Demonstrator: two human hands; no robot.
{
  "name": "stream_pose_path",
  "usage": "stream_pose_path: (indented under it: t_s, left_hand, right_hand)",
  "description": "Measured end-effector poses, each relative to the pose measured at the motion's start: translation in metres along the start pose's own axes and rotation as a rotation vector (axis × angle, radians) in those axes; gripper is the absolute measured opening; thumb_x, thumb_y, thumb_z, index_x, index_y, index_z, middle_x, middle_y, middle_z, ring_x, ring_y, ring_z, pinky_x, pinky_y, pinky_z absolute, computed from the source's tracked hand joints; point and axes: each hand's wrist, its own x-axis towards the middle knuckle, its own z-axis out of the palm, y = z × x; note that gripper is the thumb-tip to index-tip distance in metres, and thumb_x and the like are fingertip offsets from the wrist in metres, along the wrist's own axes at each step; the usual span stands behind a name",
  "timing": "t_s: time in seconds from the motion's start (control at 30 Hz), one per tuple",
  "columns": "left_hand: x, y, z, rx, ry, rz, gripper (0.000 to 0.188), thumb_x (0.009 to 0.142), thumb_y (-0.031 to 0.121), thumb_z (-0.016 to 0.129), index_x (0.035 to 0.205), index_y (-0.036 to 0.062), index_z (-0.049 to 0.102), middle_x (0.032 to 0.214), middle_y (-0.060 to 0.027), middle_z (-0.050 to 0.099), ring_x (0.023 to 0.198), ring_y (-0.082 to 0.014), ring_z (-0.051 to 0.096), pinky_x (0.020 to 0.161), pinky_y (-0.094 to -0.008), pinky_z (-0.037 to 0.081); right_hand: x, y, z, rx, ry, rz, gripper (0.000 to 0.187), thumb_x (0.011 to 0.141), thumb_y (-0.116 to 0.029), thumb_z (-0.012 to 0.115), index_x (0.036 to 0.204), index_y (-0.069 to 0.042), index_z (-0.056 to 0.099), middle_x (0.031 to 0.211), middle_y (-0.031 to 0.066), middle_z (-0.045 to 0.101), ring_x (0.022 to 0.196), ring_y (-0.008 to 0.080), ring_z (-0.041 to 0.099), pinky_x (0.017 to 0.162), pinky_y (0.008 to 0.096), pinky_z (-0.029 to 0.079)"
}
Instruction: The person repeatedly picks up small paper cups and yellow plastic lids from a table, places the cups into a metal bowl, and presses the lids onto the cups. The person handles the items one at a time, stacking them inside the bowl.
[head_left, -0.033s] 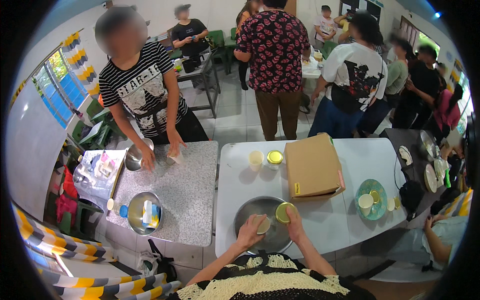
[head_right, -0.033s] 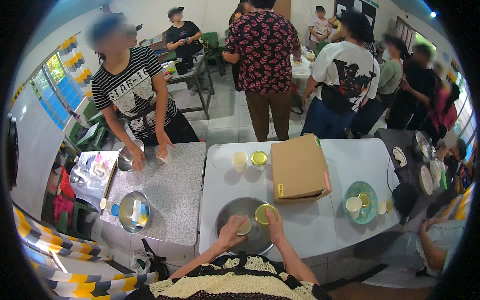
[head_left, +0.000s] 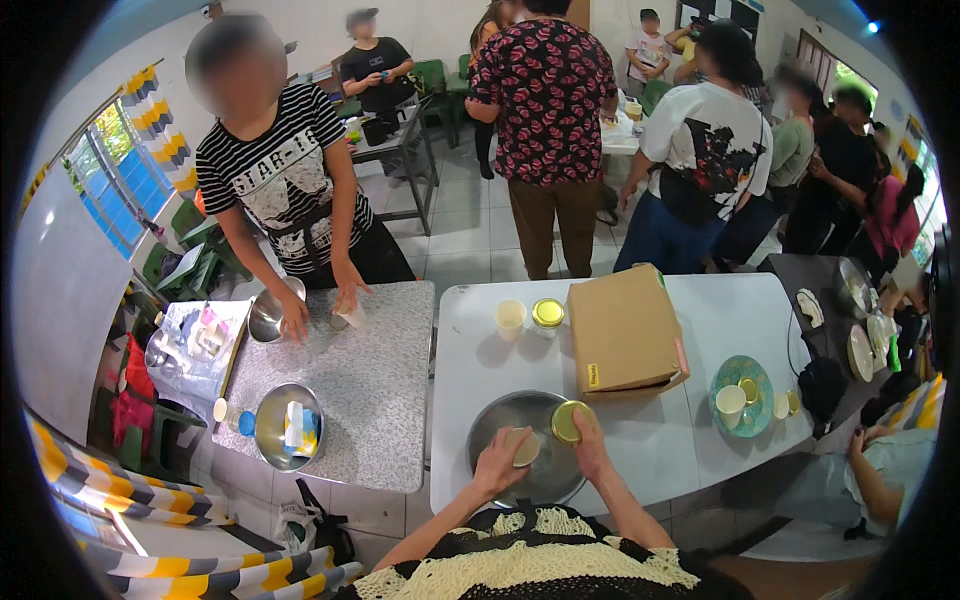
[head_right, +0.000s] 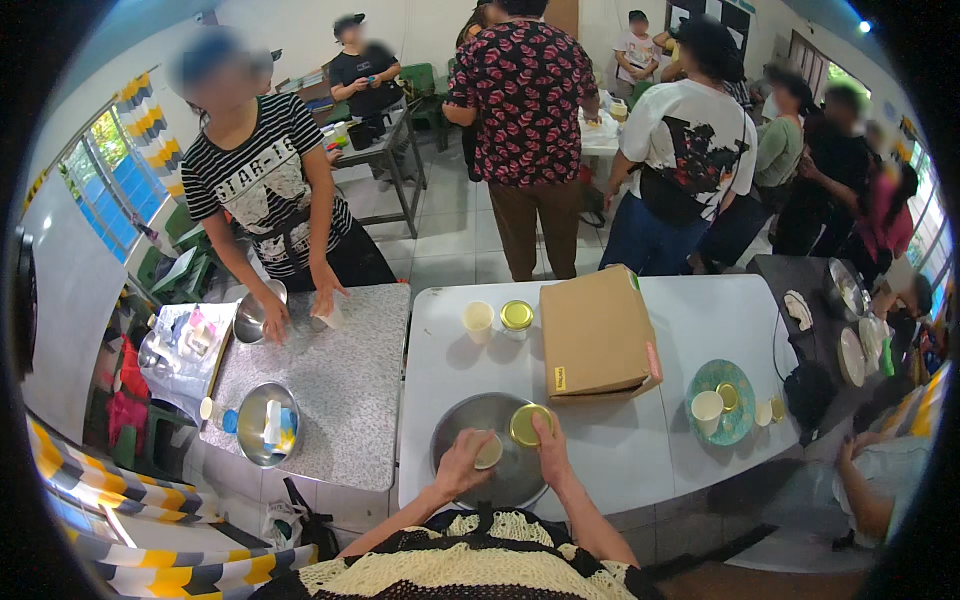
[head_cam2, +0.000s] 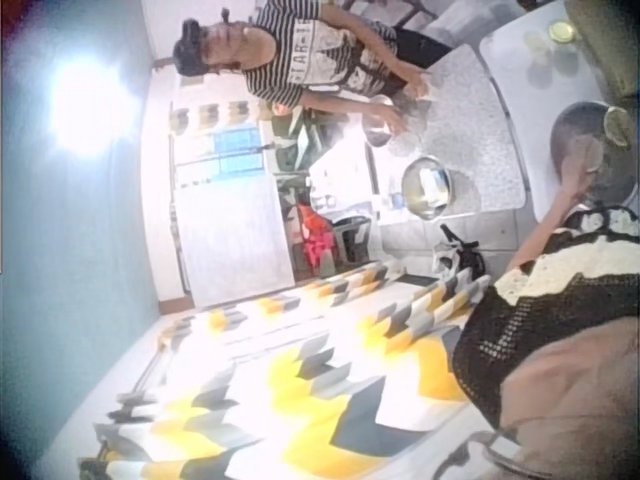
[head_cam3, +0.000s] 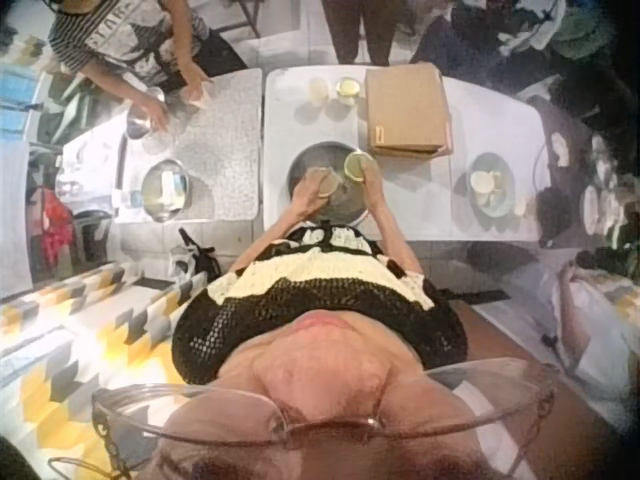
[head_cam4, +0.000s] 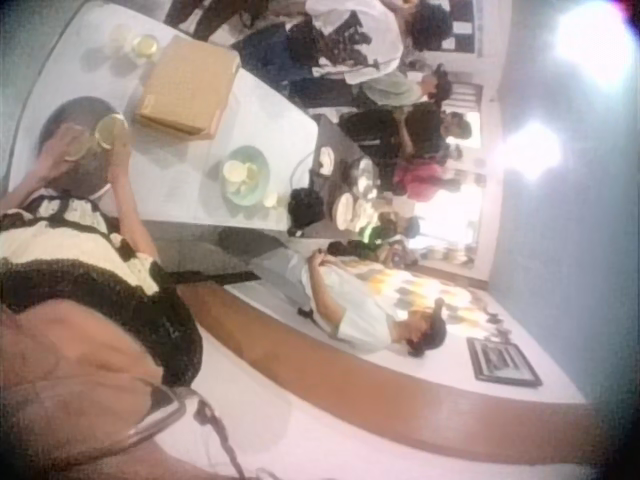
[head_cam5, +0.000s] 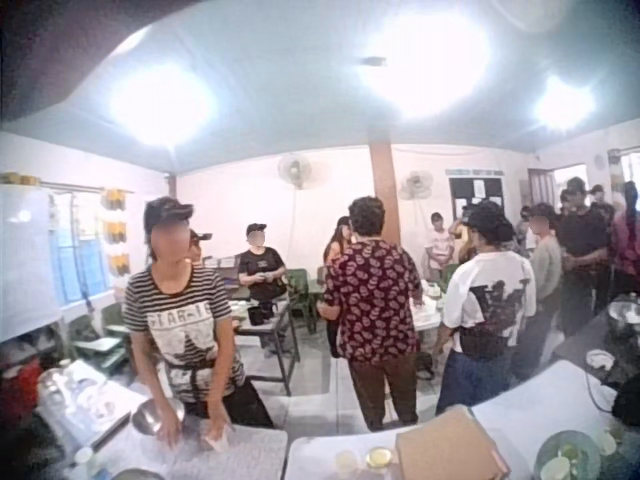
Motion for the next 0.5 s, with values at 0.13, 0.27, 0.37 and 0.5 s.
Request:
stream_pose_path:
  t_s: [0.13,0.27,0.37,0.5]
  left_hand:
    - [0.001,0.002,0.001,-0.019,-0.018,-0.039,0.082,0.068,0.025,0.079,0.141,0.0199,0.042,0.132,-0.018,0.044,0.12,-0.039,0.05,0.093,-0.0471,0.049]
    - [0.002,0.001,0.0,-0.003,-0.018,0.002,0.078,0.069,0.028,0.078,0.139,0.0157,0.045,0.131,-0.0169,0.045,0.124,-0.0368,0.046,0.096,-0.0476,0.046]
    - [0.001,0.001,0.002,0.072,0.051,0.055,0.075,0.069,0.03,0.078,0.134,0.0116,0.047,0.128,-0.0157,0.047,0.124,-0.0346,0.046,0.096,-0.0471,0.044]
    - [0.001,-0.003,0.011,0.091,0.058,0.063,0.072,0.068,0.036,0.078,0.128,0.0084,0.05,0.124,-0.0156,0.052,0.118,-0.034,0.05,0.098,-0.0452,0.04]
  right_hand:
    - [0.009,0.001,0.004,0.006,-0.028,-0.014,0.041,0.096,-0.036,0.06,0.124,-0.007,0.054,0.109,0.0013,0.058,0.1,0.0099,0.055,0.089,0.0263,0.045]
    - [0.004,0.015,0.007,0.002,-0.016,0.045,0.04,0.096,-0.037,0.06,0.123,-0.009,0.054,0.108,0.0003,0.059,0.098,0.0088,0.056,0.084,0.025,0.046]
    - [0.003,0.033,0.002,-0.021,0.019,0.063,0.039,0.095,-0.038,0.062,0.121,-0.01,0.055,0.106,-0.0008,0.059,0.095,0.0081,0.057,0.078,0.0243,0.047]
    - [0.003,0.043,-0.009,-0.022,0.029,0.161,0.038,0.094,-0.04,0.062,0.12,-0.012,0.055,0.104,-0.0015,0.059,0.093,0.0086,0.057,0.074,0.0244,0.048]
